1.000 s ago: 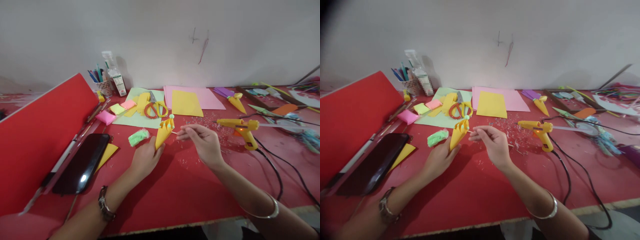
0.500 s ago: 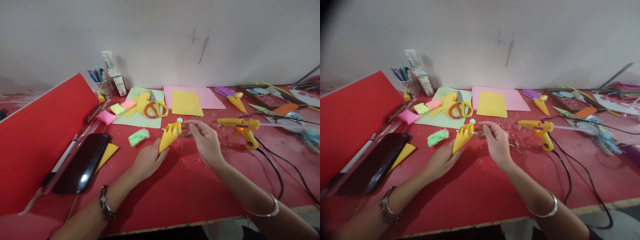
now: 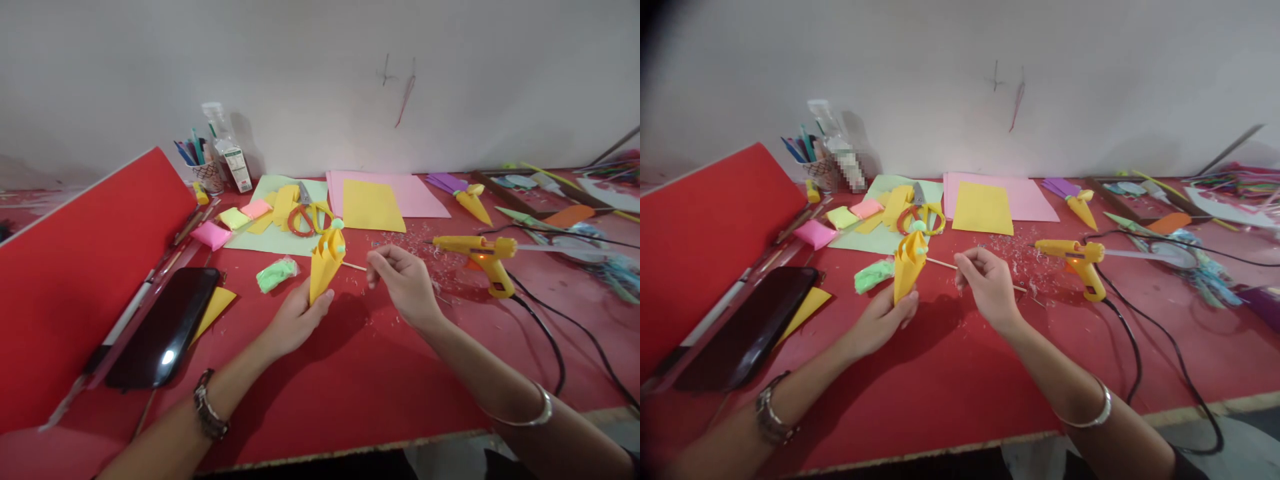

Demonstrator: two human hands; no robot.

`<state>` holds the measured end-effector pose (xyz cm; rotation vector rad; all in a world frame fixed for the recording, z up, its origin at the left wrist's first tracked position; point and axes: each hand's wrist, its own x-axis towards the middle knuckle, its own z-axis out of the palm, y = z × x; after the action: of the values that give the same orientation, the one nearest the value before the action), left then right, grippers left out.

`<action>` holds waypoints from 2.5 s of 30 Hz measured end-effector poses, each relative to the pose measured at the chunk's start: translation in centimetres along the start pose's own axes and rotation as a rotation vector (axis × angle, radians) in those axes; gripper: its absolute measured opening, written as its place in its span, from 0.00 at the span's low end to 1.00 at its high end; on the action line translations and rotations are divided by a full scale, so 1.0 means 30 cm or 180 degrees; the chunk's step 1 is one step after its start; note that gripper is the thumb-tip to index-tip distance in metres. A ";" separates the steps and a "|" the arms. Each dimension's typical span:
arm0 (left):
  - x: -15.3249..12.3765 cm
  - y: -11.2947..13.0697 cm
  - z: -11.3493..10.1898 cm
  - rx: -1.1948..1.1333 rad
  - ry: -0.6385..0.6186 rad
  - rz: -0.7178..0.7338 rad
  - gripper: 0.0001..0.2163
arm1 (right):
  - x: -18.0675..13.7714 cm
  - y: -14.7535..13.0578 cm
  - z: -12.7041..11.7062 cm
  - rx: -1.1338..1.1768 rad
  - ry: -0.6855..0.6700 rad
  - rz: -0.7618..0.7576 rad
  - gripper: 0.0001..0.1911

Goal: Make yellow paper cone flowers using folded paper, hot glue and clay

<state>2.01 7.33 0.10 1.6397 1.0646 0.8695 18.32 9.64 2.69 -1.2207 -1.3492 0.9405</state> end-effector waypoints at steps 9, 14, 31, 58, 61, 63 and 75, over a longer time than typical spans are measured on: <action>0.002 -0.005 0.002 -0.0197 -0.0002 -0.0066 0.11 | 0.006 0.033 0.003 0.0605 -0.0069 0.0183 0.07; 0.002 -0.003 0.003 0.0087 -0.0007 0.0009 0.10 | 0.004 0.022 0.008 0.0709 -0.0344 0.0503 0.06; 0.007 -0.022 -0.006 0.0722 -0.0155 0.0412 0.10 | -0.024 0.015 0.020 0.0413 -0.1468 -0.0069 0.11; 0.006 -0.022 -0.005 0.0618 0.0663 -0.0016 0.11 | -0.028 -0.015 0.014 0.0199 -0.0023 -0.0323 0.07; 0.005 -0.022 0.001 0.0799 0.0705 -0.0037 0.12 | -0.036 -0.020 0.009 -0.0103 0.0160 -0.0593 0.04; 0.004 -0.023 0.006 0.0888 0.0712 -0.0034 0.12 | -0.045 -0.019 0.011 -0.0311 0.0182 -0.0835 0.04; -0.001 -0.002 0.013 0.1581 0.0751 -0.0080 0.11 | -0.089 -0.002 0.042 -0.0544 -0.0390 -0.1242 0.06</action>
<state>2.32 7.19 -0.08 1.9531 1.5560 0.8391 16.90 7.13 2.07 -0.9844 -1.7184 0.6399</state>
